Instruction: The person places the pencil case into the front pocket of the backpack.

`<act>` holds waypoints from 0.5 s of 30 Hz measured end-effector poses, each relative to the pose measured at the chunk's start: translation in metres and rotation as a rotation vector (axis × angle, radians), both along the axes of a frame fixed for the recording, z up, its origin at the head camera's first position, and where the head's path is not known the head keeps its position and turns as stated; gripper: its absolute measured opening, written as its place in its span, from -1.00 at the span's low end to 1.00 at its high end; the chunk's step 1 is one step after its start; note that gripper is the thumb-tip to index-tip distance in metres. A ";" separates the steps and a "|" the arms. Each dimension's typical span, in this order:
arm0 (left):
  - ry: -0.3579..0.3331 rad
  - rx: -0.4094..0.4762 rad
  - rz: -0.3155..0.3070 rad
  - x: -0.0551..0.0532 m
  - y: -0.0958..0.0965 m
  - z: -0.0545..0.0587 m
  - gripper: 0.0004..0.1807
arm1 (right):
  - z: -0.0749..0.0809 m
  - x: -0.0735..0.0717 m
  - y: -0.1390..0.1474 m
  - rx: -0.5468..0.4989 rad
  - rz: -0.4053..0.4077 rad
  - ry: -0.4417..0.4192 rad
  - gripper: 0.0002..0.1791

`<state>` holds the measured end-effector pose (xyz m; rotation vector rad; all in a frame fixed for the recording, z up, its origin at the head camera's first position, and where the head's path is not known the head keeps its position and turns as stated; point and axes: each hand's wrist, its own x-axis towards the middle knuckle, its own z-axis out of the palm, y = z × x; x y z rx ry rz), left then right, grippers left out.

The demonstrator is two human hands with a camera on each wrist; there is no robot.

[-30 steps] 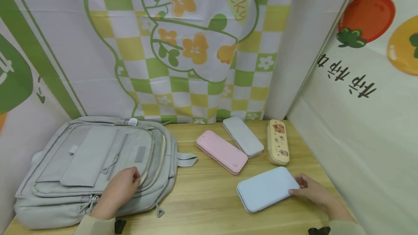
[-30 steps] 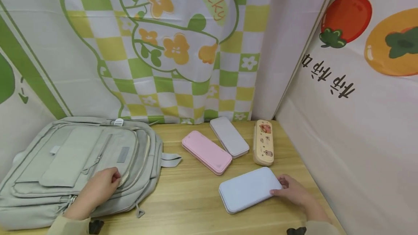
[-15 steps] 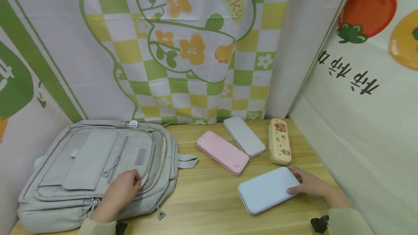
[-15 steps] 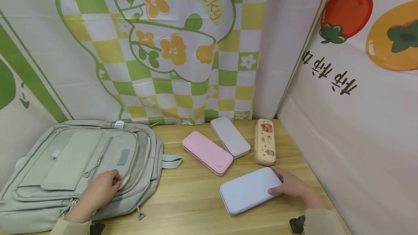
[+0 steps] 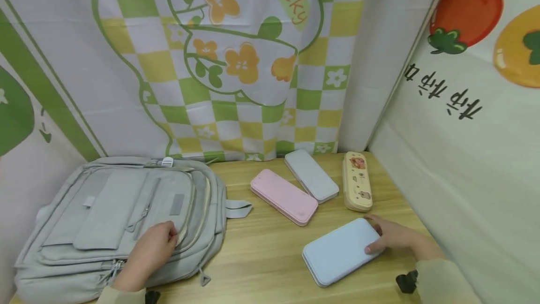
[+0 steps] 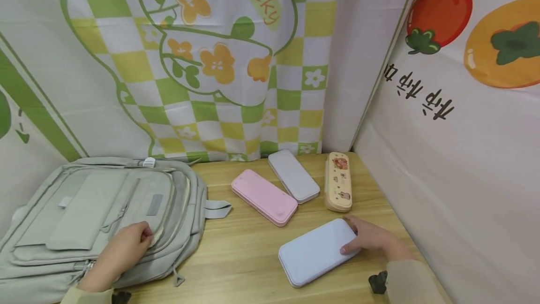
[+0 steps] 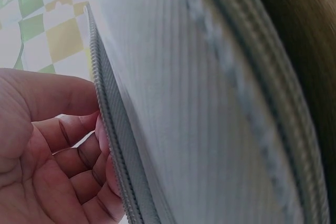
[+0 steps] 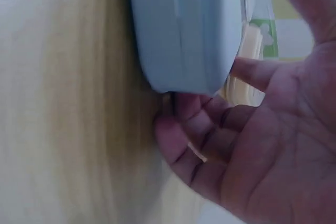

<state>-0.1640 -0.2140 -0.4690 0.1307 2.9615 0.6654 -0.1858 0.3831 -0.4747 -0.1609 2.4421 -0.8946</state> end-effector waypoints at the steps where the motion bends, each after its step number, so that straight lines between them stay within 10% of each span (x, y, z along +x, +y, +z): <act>1: -0.009 0.000 -0.001 -0.001 0.000 0.000 -0.91 | 0.001 -0.001 -0.001 0.006 0.020 -0.004 0.12; 15: -0.055 -0.014 0.020 -0.003 0.004 0.001 -0.94 | -0.009 0.014 0.011 -0.157 -0.001 0.073 0.02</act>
